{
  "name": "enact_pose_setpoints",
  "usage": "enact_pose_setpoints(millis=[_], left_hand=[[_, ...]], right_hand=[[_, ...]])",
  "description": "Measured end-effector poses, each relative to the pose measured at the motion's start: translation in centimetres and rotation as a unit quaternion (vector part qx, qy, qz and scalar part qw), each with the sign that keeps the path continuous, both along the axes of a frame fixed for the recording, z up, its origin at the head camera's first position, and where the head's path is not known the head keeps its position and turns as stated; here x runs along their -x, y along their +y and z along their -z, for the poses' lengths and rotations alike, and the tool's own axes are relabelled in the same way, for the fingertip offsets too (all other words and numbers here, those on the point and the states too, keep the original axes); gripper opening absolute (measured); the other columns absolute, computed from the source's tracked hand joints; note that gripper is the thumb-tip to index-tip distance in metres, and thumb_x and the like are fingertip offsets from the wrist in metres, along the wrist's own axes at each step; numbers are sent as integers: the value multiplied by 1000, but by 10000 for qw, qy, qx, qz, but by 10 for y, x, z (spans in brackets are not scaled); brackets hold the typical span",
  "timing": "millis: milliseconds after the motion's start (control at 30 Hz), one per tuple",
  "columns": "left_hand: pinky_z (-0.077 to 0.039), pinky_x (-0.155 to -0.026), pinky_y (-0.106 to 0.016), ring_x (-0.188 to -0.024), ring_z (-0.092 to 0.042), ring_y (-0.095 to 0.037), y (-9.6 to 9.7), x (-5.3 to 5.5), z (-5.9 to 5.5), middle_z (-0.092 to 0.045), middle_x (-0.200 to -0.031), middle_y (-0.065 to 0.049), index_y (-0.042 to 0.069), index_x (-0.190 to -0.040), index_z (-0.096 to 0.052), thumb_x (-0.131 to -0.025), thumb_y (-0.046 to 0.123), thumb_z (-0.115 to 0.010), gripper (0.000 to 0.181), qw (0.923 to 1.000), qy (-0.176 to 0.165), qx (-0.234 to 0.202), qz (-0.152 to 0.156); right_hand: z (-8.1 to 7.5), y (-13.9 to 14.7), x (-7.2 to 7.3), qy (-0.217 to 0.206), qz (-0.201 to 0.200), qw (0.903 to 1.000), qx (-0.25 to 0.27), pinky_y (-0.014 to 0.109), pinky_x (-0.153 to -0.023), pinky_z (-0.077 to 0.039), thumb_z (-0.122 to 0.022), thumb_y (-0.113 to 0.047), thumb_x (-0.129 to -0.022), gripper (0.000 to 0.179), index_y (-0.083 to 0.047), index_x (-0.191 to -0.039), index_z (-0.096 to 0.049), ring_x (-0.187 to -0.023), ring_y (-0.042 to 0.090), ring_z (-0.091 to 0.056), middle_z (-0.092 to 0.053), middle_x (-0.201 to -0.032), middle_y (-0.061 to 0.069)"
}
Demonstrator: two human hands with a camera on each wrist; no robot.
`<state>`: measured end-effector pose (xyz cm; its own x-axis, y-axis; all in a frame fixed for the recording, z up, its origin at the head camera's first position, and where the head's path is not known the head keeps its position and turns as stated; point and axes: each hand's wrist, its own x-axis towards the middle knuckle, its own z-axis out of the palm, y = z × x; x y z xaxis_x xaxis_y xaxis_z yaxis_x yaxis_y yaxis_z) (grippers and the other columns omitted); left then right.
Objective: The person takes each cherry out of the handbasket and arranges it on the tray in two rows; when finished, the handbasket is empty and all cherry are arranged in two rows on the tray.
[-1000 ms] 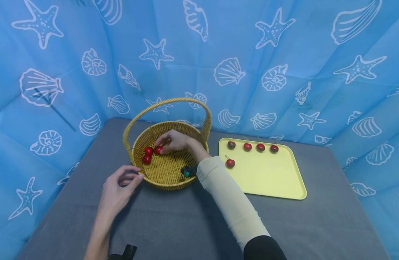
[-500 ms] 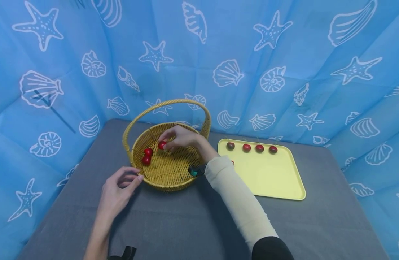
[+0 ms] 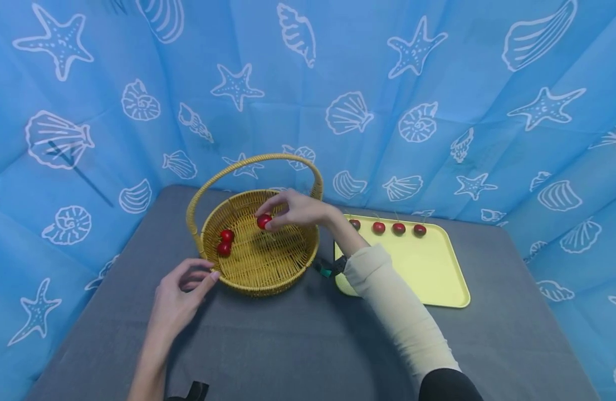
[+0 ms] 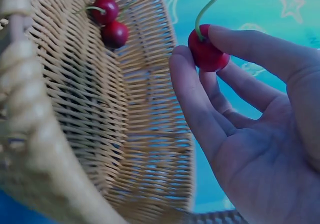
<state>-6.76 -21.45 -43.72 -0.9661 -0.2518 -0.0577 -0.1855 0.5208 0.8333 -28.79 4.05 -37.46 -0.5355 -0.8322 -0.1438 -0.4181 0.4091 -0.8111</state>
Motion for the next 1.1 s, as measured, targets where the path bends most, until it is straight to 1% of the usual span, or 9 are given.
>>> enact_pose_setpoints(millis=[167,400,433,500,600,633,800,900,1100], left_hand=[[-59,-70,-26,-103,-80,-28,-1,-1,0,-81,-123,-16,18,-132,-70,-103,38,-77,37,10000,-47,-56,20],[-60,-69,-24,-102,-80,-29,-1,-1,1,-80,-124,-17,17,-133,-69,-103,36,-77,36,9999,-93,-137,3],[-60,-69,-24,-102,-80,-29,-1,-1,1,-80,-123,-17,17,-133,-69,-103,36,-77,36,9999,-91,-133,1],[-60,-68,-24,-101,-80,-28,0,-1,1,-81,-122,-17,17,-132,-69,-103,36,-77,36,9999,-67,-130,-6],[-60,-68,-24,-100,-81,-28,0,-2,2,-81,-121,-17,17,-132,-70,-103,36,-77,36,9999,24,-136,-6],[-60,-68,-24,-100,-81,-28,0,-2,2,-81,-120,-17,16,-131,-70,-103,36,-78,36,9999,64,-139,0],[-60,-68,-24,-99,-81,-28,-1,-2,2,-81,-120,-17,16,-131,-70,-103,35,-78,36,9998,155,-150,33],[-60,-69,-24,-100,-81,-28,-1,-1,2,-81,-121,-17,16,-132,-70,-103,36,-77,36,9998,119,-146,31],[-58,-73,-26,-104,-80,-26,-1,-1,2,-82,-121,-15,19,-132,-71,-102,40,-77,36,10000,55,-11,5]], right_hand=[[-20,18,-7,-179,-112,9994,265,33,-95,-63,-79,-19,-98,44,-5,-139,-71,-108,26,-81,-77,-130,7],[-46,52,-23,-309,-199,9986,382,43,-91,-65,-75,-10,-100,42,-4,-141,-66,-103,39,-79,-76,-122,16],[-49,58,-25,-326,-171,9987,361,40,-81,-66,-75,-11,-100,42,-7,-141,-66,-99,36,-79,-77,-119,16],[-54,70,-29,-307,-115,9990,306,34,-67,-61,-76,-12,-100,43,-11,-142,-66,-92,30,-79,-78,-114,15],[-59,88,-33,-340,29,9992,212,28,-49,-42,-75,-13,-101,44,-17,-144,-65,-75,20,-71,-78,-102,11],[-59,94,-34,-316,84,9993,188,27,-47,-37,-75,-13,-101,44,-18,-144,-66,-70,18,-66,-78,-98,10],[-58,124,-35,-224,355,9989,190,29,-52,-44,-75,-11,-102,42,-16,-142,-67,-66,16,-59,-73,-92,18],[-54,143,-35,-273,653,9974,102,28,-47,-39,-73,-12,-103,40,-19,-142,-68,-62,14,-56,-73,-103,23],[-39,178,-33,-371,1205,9920,-49,27,-44,-27,-70,-15,-106,37,-17,-143,-67,-65,10,-57,-79,-117,11]])
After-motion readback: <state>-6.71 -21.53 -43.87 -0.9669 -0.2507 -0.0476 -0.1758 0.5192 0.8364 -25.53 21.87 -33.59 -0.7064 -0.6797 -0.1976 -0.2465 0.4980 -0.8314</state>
